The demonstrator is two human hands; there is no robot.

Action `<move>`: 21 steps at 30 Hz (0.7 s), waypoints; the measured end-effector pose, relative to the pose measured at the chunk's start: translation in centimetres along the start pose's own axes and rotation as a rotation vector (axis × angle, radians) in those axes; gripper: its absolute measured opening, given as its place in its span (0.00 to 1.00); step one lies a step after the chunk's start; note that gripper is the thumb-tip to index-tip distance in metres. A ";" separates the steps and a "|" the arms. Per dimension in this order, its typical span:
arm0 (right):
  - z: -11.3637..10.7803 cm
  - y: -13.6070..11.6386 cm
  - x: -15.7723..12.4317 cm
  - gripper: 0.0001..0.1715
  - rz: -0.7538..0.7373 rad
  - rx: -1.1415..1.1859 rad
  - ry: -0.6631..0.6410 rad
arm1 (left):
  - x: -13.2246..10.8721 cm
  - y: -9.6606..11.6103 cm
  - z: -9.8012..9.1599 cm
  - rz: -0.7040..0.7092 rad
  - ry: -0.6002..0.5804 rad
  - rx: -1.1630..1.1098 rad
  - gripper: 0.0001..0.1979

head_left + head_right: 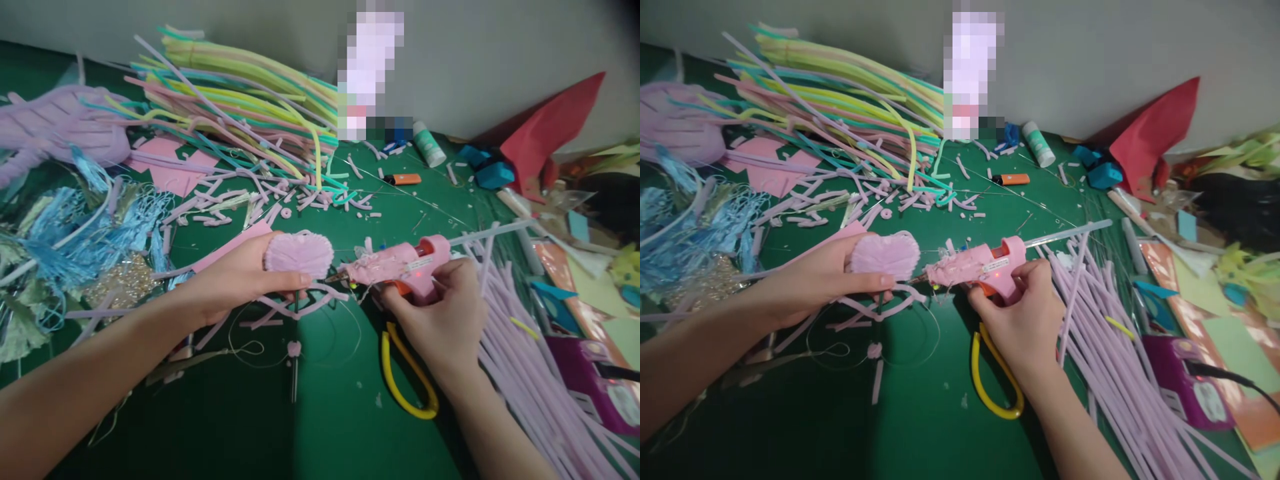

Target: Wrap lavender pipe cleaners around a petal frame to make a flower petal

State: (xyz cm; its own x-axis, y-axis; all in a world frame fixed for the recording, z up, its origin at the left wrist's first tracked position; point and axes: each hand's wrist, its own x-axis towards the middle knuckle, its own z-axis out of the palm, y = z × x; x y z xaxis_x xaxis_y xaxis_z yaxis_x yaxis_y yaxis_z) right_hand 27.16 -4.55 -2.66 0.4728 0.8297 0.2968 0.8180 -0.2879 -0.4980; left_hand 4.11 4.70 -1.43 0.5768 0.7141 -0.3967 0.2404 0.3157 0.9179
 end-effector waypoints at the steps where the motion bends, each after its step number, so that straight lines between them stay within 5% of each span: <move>1: 0.0 0.1 0.0 0.24 -0.005 -0.003 0.002 | 0.0 0.0 0.0 0.001 0.003 -0.003 0.13; 21: 0.4 0.9 -0.1 0.27 -0.013 0.003 0.056 | -0.2 0.4 -0.1 -0.028 -0.035 -0.060 0.14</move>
State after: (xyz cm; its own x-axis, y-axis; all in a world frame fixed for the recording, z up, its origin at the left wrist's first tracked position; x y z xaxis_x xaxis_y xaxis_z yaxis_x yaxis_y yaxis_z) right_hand 27.68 -4.73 -3.42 0.4797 0.8052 0.3485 0.8232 -0.2756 -0.4964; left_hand 4.04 4.73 -0.97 0.5977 0.6826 -0.4205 0.2100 0.3728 0.9038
